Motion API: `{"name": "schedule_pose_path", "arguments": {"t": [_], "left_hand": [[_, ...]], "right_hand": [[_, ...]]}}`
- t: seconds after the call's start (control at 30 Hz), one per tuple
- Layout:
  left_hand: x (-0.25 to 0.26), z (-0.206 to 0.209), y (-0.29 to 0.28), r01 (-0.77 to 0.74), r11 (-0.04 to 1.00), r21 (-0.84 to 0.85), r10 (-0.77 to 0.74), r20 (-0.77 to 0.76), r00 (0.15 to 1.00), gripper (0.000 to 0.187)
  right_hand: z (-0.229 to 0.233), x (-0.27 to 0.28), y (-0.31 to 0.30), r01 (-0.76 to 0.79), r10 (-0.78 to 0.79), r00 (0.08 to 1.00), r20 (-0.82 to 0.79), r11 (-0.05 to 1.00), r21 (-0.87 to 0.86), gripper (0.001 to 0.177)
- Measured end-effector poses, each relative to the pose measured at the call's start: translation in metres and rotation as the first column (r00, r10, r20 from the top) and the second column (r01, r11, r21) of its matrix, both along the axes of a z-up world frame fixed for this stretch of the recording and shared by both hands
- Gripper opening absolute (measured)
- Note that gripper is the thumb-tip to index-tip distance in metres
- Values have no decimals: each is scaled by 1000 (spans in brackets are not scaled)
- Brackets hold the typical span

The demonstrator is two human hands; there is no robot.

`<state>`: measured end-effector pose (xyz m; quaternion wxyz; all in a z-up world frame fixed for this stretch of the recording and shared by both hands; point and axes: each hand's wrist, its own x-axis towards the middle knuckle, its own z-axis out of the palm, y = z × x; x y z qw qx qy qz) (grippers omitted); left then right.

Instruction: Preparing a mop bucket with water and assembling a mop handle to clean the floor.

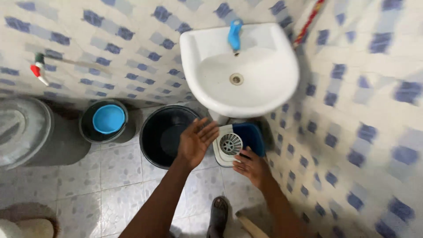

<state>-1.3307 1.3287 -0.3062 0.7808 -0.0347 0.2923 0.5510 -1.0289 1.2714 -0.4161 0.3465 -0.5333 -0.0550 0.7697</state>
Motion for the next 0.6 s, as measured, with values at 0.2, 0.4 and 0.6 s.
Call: {"name": "schedule_pose_path", "arguments": {"t": [0.2, 0.4, 0.6], "left_hand": [[-3, -127, 68, 108, 989, 104, -94, -130, 987, 52], [39, -340, 57, 305, 952, -34, -294, -386, 874, 46], [100, -555, 0, 485, 866, -122, -399, -755, 521, 61]], "right_hand": [[-113, 36, 21, -321, 379, 867, 324, 921, -221, 65], [-200, 20, 31, -535, 574, 674, 465, 813, -228, 71], [-262, 9, 31, -571, 563, 615, 553, 801, -180, 66]]}}
